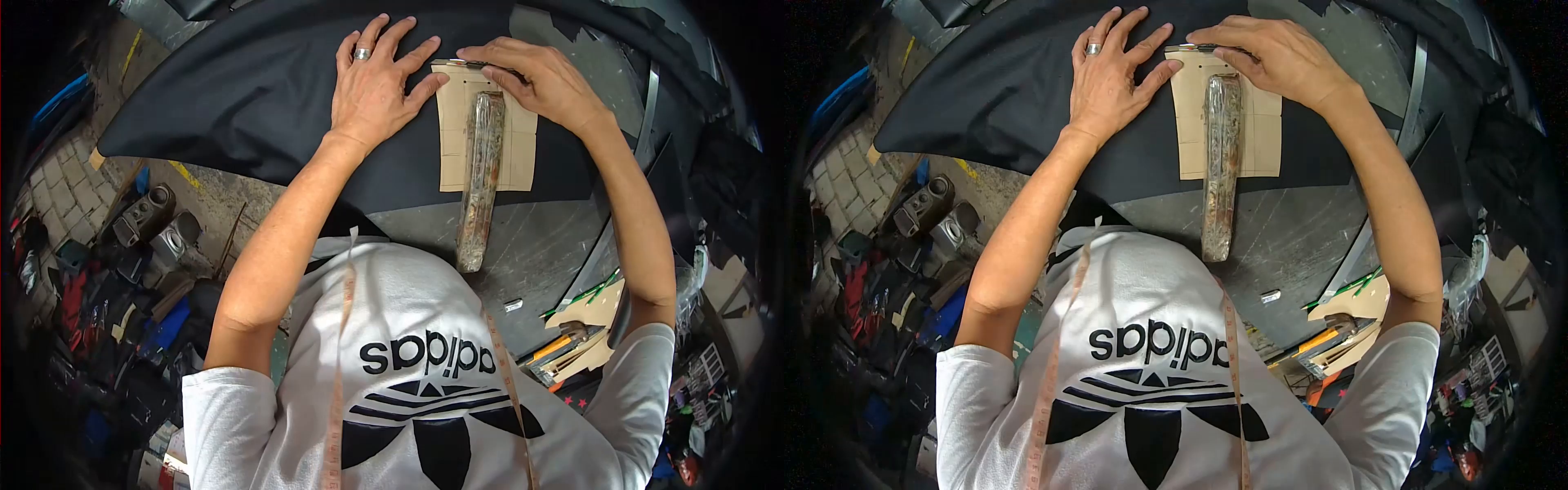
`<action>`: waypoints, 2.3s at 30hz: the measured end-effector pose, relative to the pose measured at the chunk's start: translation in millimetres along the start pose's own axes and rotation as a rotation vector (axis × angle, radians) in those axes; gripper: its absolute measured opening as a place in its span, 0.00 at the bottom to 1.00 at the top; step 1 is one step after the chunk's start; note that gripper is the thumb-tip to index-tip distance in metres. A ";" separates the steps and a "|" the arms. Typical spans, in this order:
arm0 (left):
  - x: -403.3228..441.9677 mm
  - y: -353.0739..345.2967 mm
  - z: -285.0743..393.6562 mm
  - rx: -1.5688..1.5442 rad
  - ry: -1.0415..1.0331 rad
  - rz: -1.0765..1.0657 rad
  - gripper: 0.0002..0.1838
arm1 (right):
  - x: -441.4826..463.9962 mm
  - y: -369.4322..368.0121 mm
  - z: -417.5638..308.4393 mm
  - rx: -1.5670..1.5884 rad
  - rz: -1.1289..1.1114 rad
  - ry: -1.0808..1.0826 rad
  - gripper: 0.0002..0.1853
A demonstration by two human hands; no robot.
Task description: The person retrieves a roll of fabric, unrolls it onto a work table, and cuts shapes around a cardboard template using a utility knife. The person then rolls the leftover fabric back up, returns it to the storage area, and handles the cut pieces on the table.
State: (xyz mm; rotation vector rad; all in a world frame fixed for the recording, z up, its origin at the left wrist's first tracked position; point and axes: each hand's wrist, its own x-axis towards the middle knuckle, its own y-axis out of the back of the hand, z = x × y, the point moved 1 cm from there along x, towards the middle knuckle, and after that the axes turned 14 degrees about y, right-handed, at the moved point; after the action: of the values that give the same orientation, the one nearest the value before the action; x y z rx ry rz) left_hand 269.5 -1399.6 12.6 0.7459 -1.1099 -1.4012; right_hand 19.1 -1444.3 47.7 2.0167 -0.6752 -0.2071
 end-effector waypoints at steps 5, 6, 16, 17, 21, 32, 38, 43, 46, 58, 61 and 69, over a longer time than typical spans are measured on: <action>0.0 -0.1 -0.2 0.000 0.009 -0.014 0.26 | 1.1 1.6 2.6 -0.006 -0.006 0.034 0.20; 0.3 0.0 -0.1 0.003 0.009 -0.016 0.26 | 1.3 2.2 2.2 -0.005 -0.007 0.034 0.20; 0.6 -0.5 0.2 -0.007 0.014 -0.012 0.25 | 4.3 7.0 3.1 -0.045 -0.087 0.036 0.20; 0.8 0.0 0.3 -0.001 0.008 -0.004 0.25 | 5.2 7.6 3.7 -0.050 -0.091 0.045 0.20; -0.9 0.3 0.8 0.008 0.001 0.007 0.23 | 7.0 8.3 2.1 -0.052 -0.097 0.055 0.21; 0.0 -0.1 1.7 0.008 0.001 0.078 0.20 | 18.4 23.1 -11.2 -0.096 -0.189 0.015 0.22; 4.6 10.0 9.2 -0.133 -0.013 0.049 0.21 | 13.1 24.5 -9.2 -0.120 -0.200 0.014 0.23; 5.4 17.7 14.1 -0.035 0.060 -0.105 0.21 | 9.1 22.1 -8.1 -0.127 -0.171 0.029 0.22; 5.1 17.3 14.6 -0.030 0.061 -0.113 0.21 | 9.9 27.1 -8.1 -0.092 -0.174 0.015 0.22; 5.1 15.6 15.7 -0.016 0.060 -0.127 0.21 | -4.4 53.6 -10.6 -0.027 -0.243 -0.093 0.15; 4.9 16.5 14.9 -0.010 0.059 -0.129 0.21 | -7.8 53.8 -8.1 -0.050 -0.240 -0.071 0.15; 5.1 19.6 19.9 -0.002 0.070 -0.131 0.22 | -19.0 59.7 -2.8 -0.056 -0.278 -0.153 0.15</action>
State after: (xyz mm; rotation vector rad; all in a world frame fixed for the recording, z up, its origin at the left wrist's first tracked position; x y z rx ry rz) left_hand 257.9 -1398.8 38.5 0.8724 -1.0206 -1.4742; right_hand -18.0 -1454.8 97.2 2.0497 -0.4747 -0.5437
